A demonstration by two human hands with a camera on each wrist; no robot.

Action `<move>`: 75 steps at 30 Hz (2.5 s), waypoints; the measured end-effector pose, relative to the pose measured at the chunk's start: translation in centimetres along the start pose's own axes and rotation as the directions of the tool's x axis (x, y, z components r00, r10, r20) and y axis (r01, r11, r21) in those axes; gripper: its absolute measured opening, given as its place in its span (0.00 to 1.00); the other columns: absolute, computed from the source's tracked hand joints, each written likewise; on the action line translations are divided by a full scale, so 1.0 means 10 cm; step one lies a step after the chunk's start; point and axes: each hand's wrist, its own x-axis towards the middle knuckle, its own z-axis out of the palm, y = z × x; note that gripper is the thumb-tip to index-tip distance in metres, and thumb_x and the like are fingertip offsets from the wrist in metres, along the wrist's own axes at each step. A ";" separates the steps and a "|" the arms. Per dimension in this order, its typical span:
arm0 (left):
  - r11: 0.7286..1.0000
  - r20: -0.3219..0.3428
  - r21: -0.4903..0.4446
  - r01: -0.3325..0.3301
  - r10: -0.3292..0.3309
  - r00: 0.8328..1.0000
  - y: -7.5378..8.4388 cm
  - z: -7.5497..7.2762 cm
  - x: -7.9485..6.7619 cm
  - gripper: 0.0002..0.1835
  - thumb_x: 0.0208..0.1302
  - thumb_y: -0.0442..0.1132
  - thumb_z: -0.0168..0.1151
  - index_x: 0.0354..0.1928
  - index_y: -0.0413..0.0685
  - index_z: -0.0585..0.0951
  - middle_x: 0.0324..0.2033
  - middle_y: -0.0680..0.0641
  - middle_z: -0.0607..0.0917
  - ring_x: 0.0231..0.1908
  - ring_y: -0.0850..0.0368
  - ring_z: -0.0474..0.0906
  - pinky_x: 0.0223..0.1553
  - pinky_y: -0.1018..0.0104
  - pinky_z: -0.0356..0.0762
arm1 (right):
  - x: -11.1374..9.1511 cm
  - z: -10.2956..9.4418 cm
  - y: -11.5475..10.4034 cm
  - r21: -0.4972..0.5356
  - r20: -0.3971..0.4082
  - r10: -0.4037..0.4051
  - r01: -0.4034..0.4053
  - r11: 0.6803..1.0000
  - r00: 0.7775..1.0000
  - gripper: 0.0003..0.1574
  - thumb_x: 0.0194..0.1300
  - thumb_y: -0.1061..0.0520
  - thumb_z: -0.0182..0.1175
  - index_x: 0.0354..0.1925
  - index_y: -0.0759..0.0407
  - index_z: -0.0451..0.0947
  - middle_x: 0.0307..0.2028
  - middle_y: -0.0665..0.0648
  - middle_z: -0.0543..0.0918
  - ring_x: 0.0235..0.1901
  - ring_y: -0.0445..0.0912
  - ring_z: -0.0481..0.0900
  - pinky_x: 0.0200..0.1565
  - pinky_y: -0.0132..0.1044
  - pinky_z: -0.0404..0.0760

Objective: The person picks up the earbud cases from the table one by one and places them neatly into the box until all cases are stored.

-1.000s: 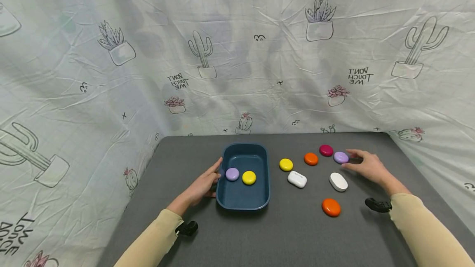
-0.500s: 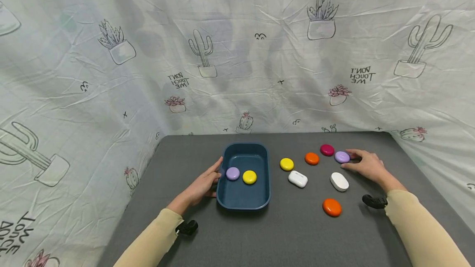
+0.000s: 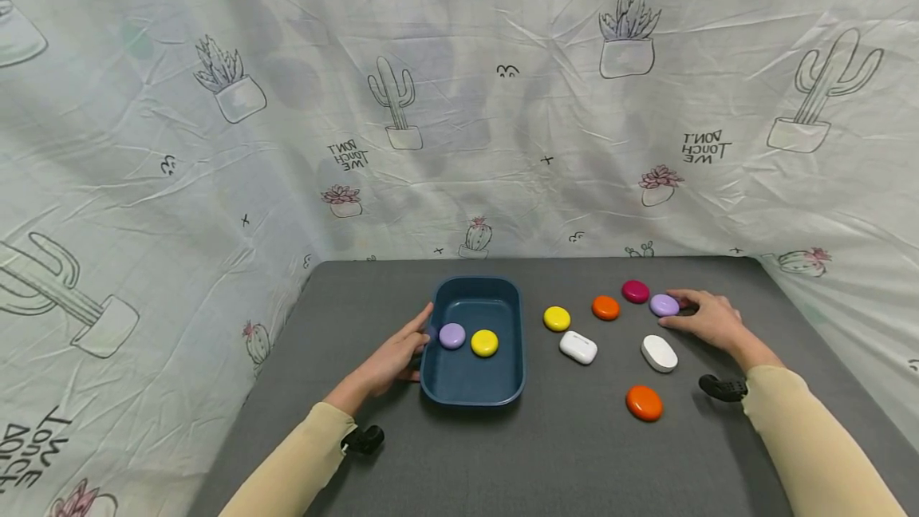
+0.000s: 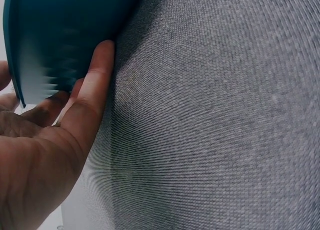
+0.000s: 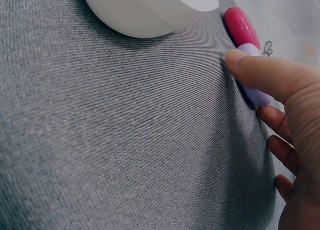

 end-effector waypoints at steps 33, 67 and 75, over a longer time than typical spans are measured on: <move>1.000 0.005 -0.008 -0.005 0.005 1.000 -0.01 0.00 0.03 0.34 0.80 0.43 0.44 0.81 0.80 0.49 0.80 0.43 0.49 0.71 0.36 0.63 0.42 0.50 0.82 | 0.07 -0.04 0.03 0.019 -0.042 -0.019 0.020 1.000 0.999 0.46 0.67 0.36 0.66 0.67 0.68 0.71 0.56 0.75 0.76 0.56 0.71 0.65 0.52 0.70 0.57; 1.000 -0.006 -0.018 0.000 0.000 1.000 0.01 0.00 0.02 0.35 0.79 0.43 0.44 0.81 0.77 0.50 0.79 0.41 0.52 0.71 0.36 0.64 0.41 0.51 0.81 | 0.19 0.08 -1.60 0.229 0.028 -0.386 0.370 0.901 0.922 0.35 0.62 0.49 0.75 0.66 0.48 0.78 0.56 0.54 0.79 0.58 0.52 0.63 0.55 0.57 0.64; 1.000 -0.014 -0.012 0.006 -0.006 1.000 0.02 0.01 0.01 0.34 0.79 0.44 0.45 0.80 0.80 0.51 0.80 0.42 0.51 0.70 0.37 0.65 0.41 0.52 0.81 | 0.22 0.29 -1.98 0.230 0.074 -0.486 0.459 0.858 0.871 0.35 0.61 0.51 0.75 0.65 0.50 0.79 0.53 0.51 0.81 0.58 0.53 0.65 0.55 0.57 0.67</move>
